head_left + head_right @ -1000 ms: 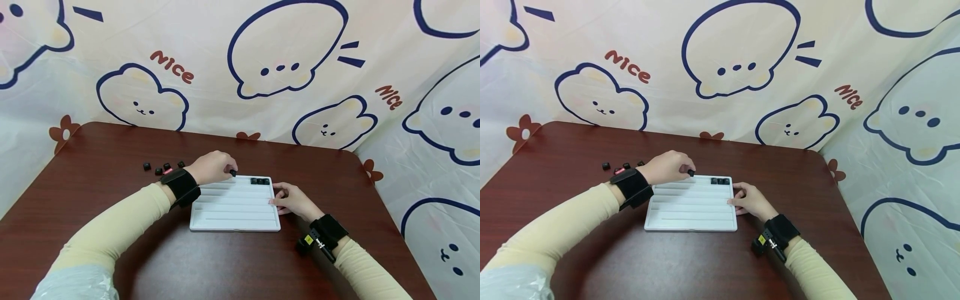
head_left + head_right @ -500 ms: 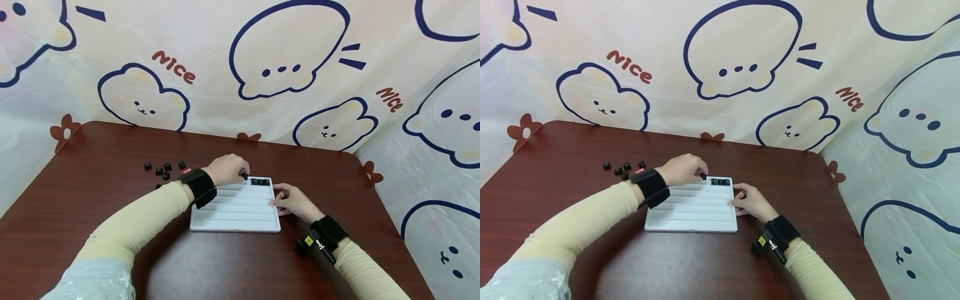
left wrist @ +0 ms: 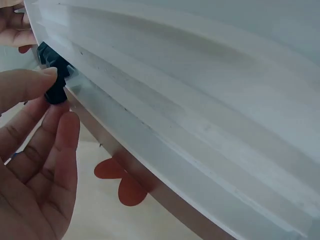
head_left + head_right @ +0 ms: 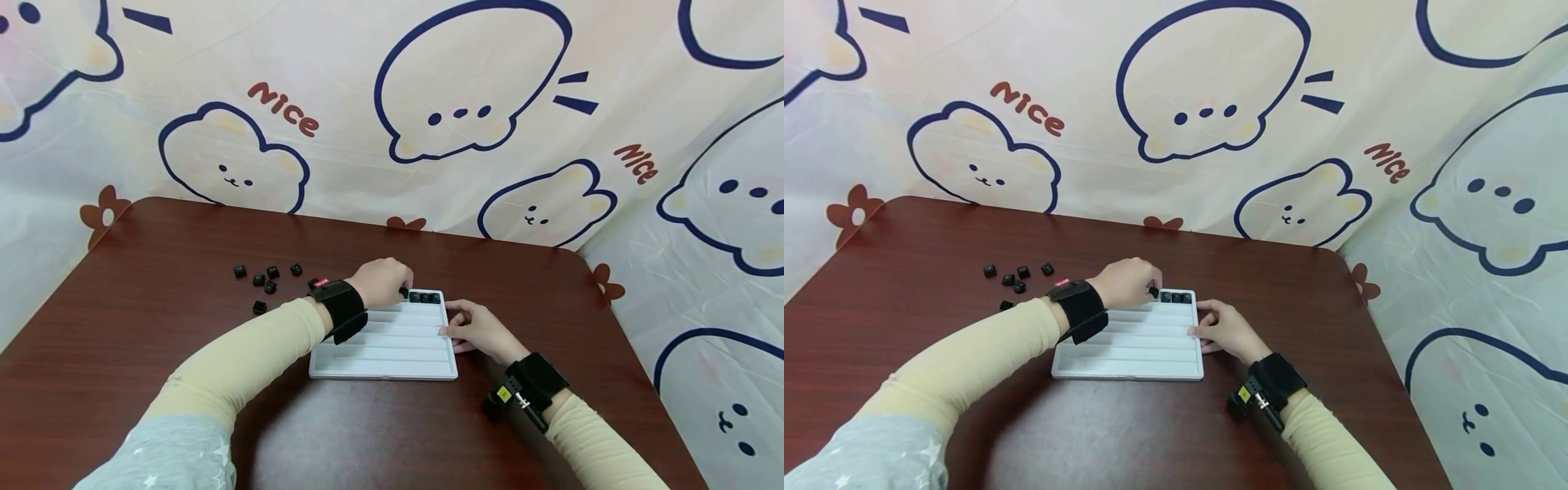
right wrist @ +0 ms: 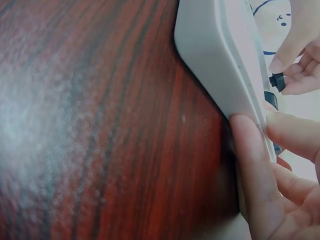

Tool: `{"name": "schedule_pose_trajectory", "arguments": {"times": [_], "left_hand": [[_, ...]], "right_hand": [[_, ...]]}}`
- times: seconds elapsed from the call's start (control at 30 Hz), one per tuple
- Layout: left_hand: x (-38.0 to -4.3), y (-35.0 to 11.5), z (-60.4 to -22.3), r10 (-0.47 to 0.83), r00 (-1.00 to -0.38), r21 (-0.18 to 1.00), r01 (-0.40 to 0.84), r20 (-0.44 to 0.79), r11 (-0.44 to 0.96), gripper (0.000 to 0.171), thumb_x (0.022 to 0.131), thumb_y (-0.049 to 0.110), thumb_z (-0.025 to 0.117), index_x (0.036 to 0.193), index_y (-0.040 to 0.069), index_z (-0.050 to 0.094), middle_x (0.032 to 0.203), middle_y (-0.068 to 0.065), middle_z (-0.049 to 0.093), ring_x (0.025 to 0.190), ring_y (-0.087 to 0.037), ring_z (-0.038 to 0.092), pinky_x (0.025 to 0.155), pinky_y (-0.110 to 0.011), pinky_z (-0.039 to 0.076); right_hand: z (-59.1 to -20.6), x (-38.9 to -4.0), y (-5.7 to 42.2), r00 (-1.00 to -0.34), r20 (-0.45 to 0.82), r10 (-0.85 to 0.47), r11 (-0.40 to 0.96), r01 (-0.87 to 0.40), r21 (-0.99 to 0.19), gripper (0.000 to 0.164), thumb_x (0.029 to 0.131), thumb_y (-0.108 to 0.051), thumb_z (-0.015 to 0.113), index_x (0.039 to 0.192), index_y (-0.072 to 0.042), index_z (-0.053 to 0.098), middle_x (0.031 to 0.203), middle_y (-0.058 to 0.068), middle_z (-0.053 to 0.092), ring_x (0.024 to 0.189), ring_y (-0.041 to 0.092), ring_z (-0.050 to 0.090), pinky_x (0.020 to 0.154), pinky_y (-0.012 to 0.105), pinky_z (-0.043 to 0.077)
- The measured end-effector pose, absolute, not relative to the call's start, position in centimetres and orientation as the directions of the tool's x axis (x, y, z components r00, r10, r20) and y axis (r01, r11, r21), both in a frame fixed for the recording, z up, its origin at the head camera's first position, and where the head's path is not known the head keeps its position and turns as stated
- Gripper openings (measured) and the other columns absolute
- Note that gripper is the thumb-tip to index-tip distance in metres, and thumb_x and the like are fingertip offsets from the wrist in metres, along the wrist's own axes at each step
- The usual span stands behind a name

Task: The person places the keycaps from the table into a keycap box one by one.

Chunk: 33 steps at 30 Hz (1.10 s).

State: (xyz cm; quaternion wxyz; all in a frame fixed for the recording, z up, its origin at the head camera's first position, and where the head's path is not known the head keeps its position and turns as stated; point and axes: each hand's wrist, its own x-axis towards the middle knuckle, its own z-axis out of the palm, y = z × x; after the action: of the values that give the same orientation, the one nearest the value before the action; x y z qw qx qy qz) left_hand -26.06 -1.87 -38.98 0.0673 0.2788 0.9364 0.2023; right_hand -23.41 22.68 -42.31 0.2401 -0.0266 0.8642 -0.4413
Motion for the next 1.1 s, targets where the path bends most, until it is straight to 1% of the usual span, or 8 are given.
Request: {"name": "schedule_pose_trajectory", "arguments": {"times": [0.23,0.4,0.67,0.9,1.1], "left_hand": [[-25.95,-1.35,-39.03,0.539,-0.841,0.394,0.484,-0.036,0.781,0.014,0.094,0.004,0.071,0.105,0.009,0.078,0.101,-0.003,0.073,0.085,-0.017,0.061,0.078,-0.031,0.055],[-25.92,-1.19,-39.16,0.533,-0.845,0.384,0.479,-0.039,0.789,0.014,0.094,0.003,0.072,0.104,0.01,0.078,0.1,-0.003,0.073,0.086,-0.017,0.062,0.078,-0.031,0.055],[-25.72,-1.08,-39.34,0.525,-0.851,0.357,0.483,-0.025,0.8,0.015,0.094,0.003,0.072,0.106,0.01,0.078,0.106,-0.003,0.073,0.095,-0.017,0.065,0.082,-0.032,0.056],[-25.63,-0.96,-39.35,0.496,-0.868,0.379,0.452,-0.022,0.808,0.013,0.092,0.004,0.075,0.103,0.009,0.078,0.104,-0.004,0.073,0.092,-0.017,0.065,0.078,-0.033,0.056],[-25.63,-1.03,-39.56,0.497,-0.868,0.383,0.453,-0.018,0.805,0.012,0.091,0.004,0.076,0.102,0.009,0.077,0.104,-0.004,0.073,0.09,-0.016,0.064,0.076,-0.032,0.055]], "right_hand": [[-42.35,-23.46,22.62,-0.881,-0.392,-0.265,0.606,0.164,-0.778,0.061,0.095,-0.005,0.074,0.148,0.003,0.045,0.094,0.013,0.058,0.072,0.017,0.064,0.066,0.033,0.06],[-42.38,-23.52,22.67,-0.88,-0.395,-0.265,0.603,0.168,-0.78,0.061,0.095,-0.005,0.074,0.148,0.003,0.045,0.094,0.014,0.058,0.072,0.018,0.064,0.066,0.033,0.06],[-42.41,-23.57,22.77,-0.878,-0.401,-0.263,0.6,0.176,-0.78,0.062,0.094,-0.005,0.074,0.148,0.003,0.045,0.094,0.014,0.058,0.072,0.018,0.064,0.066,0.032,0.06],[-42.41,-23.49,22.76,-0.879,-0.393,-0.271,0.6,0.165,-0.783,0.061,0.095,-0.005,0.074,0.148,0.004,0.045,0.094,0.014,0.058,0.072,0.017,0.064,0.066,0.032,0.06],[-42.32,-23.45,22.69,-0.879,-0.393,-0.271,0.6,0.165,-0.783,0.061,0.095,-0.005,0.073,0.148,0.004,0.044,0.094,0.013,0.059,0.072,0.017,0.064,0.066,0.032,0.06]]}}
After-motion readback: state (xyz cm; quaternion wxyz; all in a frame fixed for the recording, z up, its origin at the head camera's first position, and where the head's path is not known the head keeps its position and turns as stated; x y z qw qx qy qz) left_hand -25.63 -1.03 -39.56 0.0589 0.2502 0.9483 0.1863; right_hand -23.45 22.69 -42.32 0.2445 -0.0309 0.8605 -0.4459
